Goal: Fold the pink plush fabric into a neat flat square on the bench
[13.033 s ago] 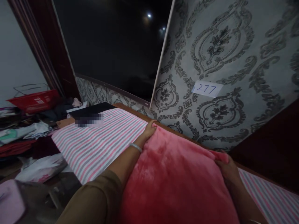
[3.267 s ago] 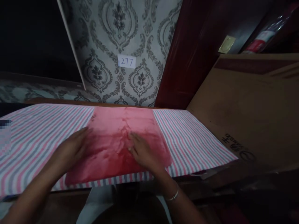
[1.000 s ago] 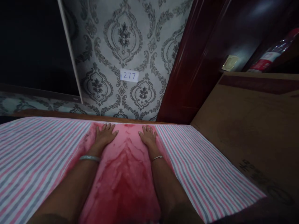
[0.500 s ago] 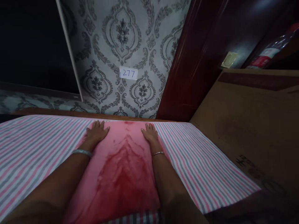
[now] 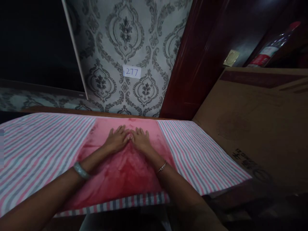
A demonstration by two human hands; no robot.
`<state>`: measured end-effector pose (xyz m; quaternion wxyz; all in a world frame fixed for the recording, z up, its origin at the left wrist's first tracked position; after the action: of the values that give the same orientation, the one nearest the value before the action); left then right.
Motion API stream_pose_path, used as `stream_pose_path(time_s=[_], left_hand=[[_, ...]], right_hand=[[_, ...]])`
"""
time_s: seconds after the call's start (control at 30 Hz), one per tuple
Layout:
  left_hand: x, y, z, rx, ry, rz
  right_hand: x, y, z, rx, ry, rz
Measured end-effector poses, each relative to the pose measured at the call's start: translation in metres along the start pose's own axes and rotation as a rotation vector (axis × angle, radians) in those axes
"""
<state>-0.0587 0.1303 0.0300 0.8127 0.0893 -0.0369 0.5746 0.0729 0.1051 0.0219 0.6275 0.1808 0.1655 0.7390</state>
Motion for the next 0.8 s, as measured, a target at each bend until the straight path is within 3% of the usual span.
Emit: stream_pose_path(time_s=[0.07,0.13,0.37,0.47,0.6,0.8], left_hand=[[-0.016,-0.029,-0.005,0.024,-0.011,-0.078],[-0.028,-0.041,-0.007,0.046,-0.027,-0.100],[-0.030,-0.036,-0.010,0.076,-0.041,-0.078],[-0.024,-0.019,-0.023,0.093,-0.061,-0.056],[-0.023,0.029,-0.042,0.101,0.009,0.075],[-0.039,0.082,-0.041,0.098,0.049,0.147]], right_hand=[[-0.018,0.013,-0.003,0.014,-0.033,0.051],[-0.029,0.017,-0.004,0.022,-0.044,0.049],[-0.034,0.017,0.006,0.021,-0.054,0.041],[-0.037,0.006,0.013,-0.003,-0.048,-0.014],[-0.045,-0.016,0.027,-0.034,-0.046,-0.107],[-0.052,-0.051,0.037,-0.046,-0.030,-0.208]])
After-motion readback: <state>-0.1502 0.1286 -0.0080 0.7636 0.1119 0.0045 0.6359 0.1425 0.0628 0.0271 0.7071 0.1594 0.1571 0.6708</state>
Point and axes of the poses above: each hand's wrist, its own x-axis towards the middle knuckle, its own z-axis out of the back of the hand, y = z × x, the point moved 10 cm from there along x, towards the middle knuckle, and after that the axes turned 12 degrees about x, right-handed, at the moved point
